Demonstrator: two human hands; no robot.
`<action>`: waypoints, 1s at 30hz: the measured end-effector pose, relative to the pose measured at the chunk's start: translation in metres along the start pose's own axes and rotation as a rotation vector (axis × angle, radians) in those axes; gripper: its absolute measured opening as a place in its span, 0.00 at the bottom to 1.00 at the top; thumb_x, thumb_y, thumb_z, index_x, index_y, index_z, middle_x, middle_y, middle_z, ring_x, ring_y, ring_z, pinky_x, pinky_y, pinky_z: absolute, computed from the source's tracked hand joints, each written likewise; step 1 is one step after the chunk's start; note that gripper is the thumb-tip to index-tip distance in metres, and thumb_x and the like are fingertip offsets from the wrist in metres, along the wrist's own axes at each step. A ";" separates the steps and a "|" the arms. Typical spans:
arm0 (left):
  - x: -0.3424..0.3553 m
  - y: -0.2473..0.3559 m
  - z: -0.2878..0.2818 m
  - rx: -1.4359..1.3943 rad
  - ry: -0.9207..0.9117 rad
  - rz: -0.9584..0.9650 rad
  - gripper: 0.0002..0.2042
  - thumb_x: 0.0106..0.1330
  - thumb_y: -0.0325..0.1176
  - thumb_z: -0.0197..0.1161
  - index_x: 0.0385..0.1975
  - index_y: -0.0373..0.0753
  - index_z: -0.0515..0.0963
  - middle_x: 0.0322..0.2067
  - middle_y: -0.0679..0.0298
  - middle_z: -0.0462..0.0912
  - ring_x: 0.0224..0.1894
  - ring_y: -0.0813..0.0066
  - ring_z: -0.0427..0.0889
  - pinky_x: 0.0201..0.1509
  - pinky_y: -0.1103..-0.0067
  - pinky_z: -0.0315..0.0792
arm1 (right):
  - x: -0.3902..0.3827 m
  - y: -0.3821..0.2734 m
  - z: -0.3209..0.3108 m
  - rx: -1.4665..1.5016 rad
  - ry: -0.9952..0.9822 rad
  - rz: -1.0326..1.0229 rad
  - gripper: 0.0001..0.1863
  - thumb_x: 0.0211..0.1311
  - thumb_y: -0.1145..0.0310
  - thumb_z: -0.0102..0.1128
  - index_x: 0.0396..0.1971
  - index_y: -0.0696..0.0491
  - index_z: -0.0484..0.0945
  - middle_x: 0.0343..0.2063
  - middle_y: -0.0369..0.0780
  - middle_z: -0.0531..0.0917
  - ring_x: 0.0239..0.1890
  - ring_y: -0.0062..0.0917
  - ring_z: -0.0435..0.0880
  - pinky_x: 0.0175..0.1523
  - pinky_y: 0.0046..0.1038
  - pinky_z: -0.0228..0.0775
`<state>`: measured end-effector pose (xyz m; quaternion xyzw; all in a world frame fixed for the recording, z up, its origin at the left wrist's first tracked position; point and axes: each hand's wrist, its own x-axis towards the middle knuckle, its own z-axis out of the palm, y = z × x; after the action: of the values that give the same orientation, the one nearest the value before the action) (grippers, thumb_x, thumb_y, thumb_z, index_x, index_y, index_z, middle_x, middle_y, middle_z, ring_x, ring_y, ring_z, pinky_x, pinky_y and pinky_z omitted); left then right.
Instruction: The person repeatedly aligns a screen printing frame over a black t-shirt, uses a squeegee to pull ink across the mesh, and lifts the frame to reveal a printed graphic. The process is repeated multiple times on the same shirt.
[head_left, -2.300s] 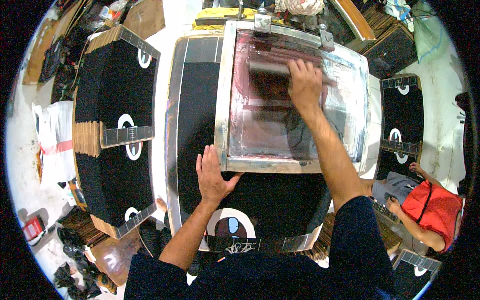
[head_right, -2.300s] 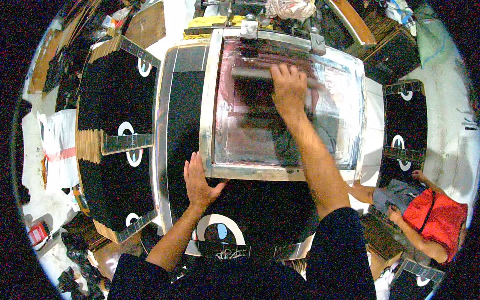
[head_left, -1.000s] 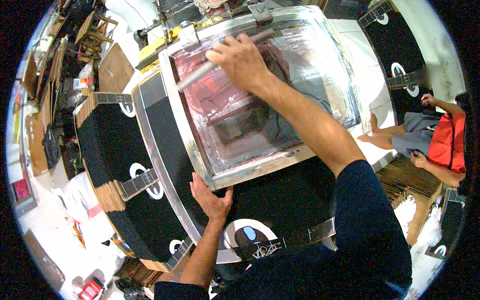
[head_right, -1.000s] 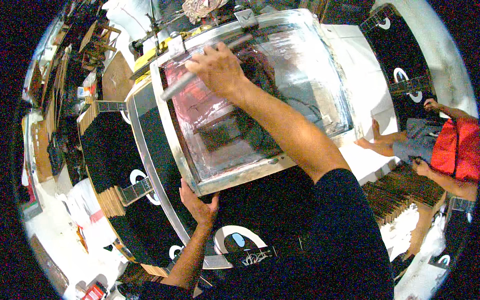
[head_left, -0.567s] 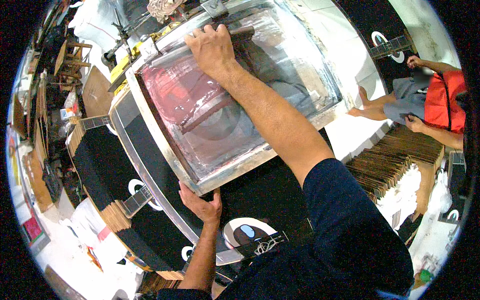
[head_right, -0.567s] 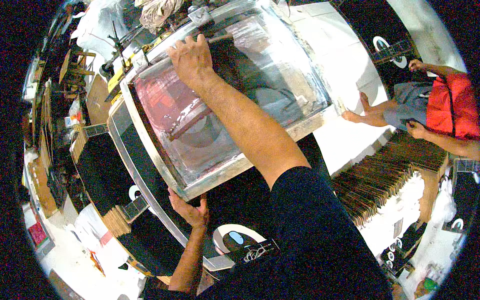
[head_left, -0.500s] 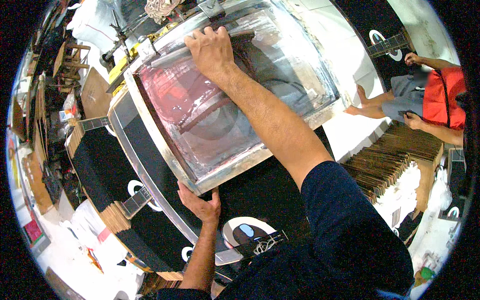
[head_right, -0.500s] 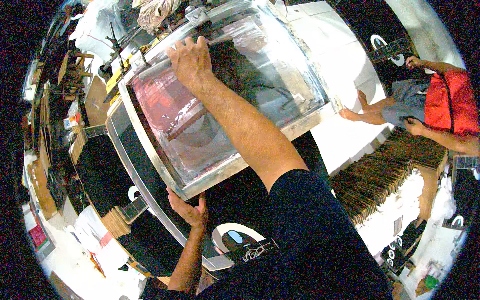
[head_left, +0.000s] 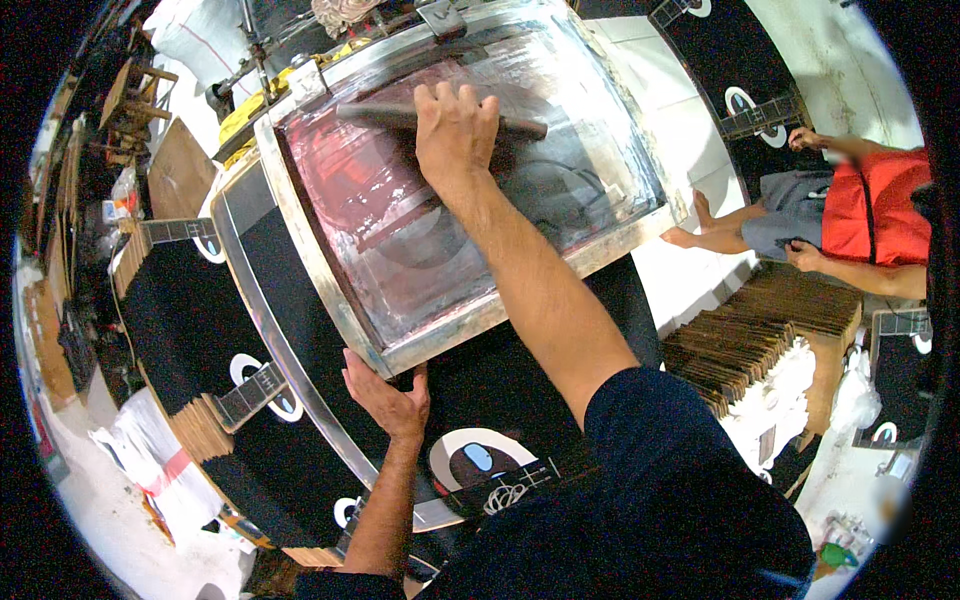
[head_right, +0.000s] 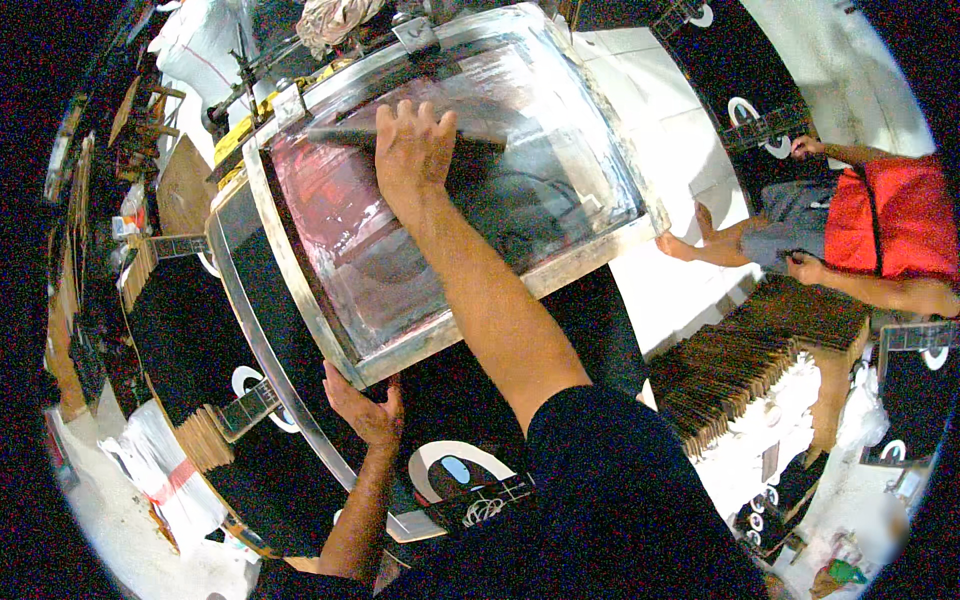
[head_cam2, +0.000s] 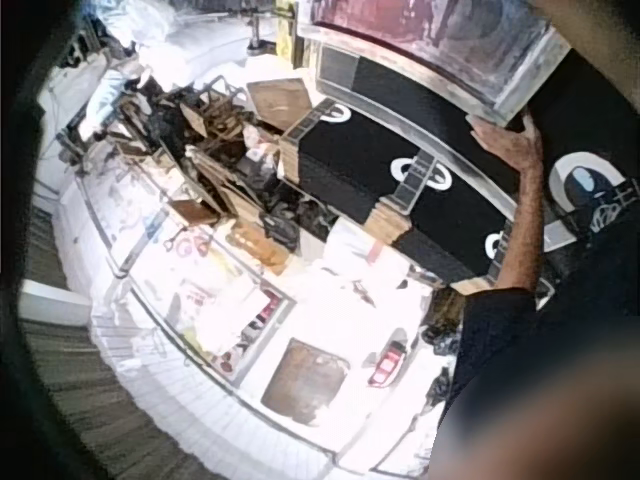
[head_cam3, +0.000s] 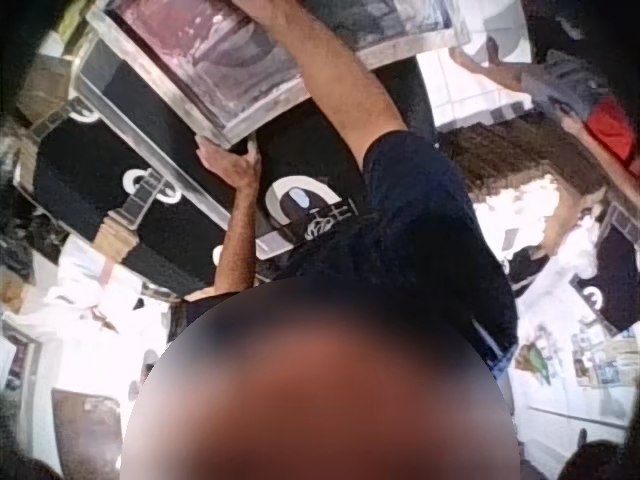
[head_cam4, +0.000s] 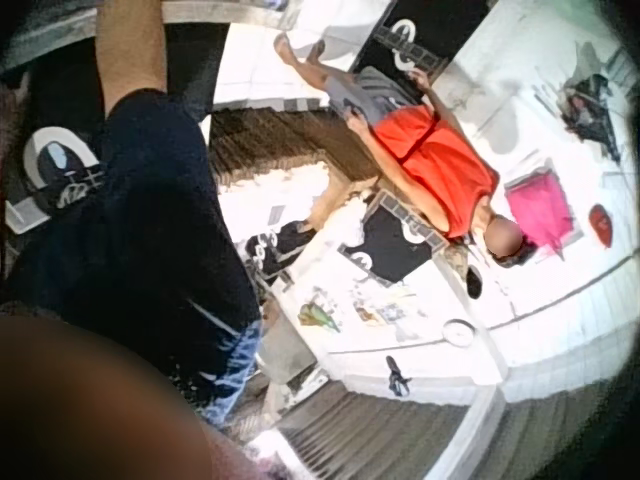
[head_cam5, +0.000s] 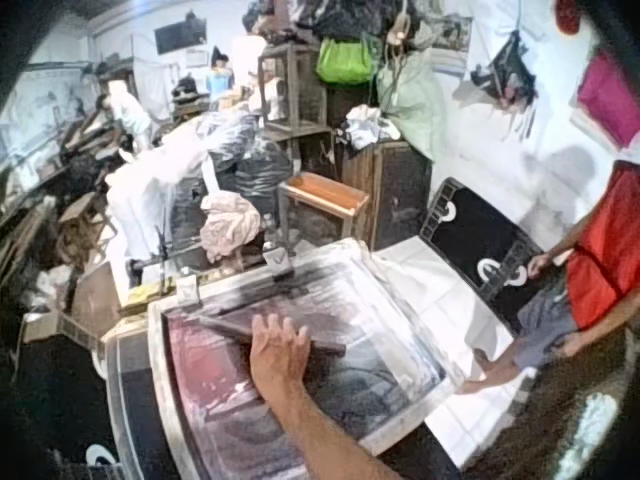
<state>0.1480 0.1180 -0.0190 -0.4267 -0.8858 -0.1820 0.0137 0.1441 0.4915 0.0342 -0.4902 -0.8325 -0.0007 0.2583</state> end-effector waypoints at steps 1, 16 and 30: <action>0.001 0.001 0.000 -0.004 0.007 0.007 0.55 0.55 0.49 0.78 0.75 0.26 0.52 0.74 0.41 0.58 0.76 0.43 0.57 0.80 0.52 0.50 | -0.007 -0.006 -0.004 -0.006 -0.017 -0.002 0.08 0.68 0.66 0.52 0.38 0.46 0.81 0.38 0.37 0.84 0.45 0.35 0.82 0.48 0.44 0.66; 0.009 0.002 -0.012 -0.107 -0.024 -0.045 0.55 0.51 0.49 0.79 0.73 0.27 0.54 0.71 0.43 0.63 0.76 0.46 0.59 0.80 0.51 0.50 | 0.049 -0.010 -0.001 0.010 -0.236 -0.540 0.22 0.54 0.63 0.73 0.51 0.44 0.82 0.38 0.41 0.88 0.40 0.42 0.88 0.46 0.48 0.74; 0.006 -0.002 -0.013 -0.152 -0.056 -0.071 0.59 0.47 0.48 0.81 0.75 0.30 0.51 0.73 0.45 0.60 0.78 0.49 0.57 0.80 0.52 0.48 | -0.014 0.002 -0.042 -0.058 -0.491 -0.564 0.30 0.43 0.65 0.77 0.52 0.46 0.80 0.43 0.40 0.86 0.48 0.38 0.85 0.52 0.46 0.74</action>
<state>0.1411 0.1174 -0.0062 -0.3999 -0.8840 -0.2371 -0.0498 0.1687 0.4704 0.0641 -0.2342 -0.9716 0.0219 0.0265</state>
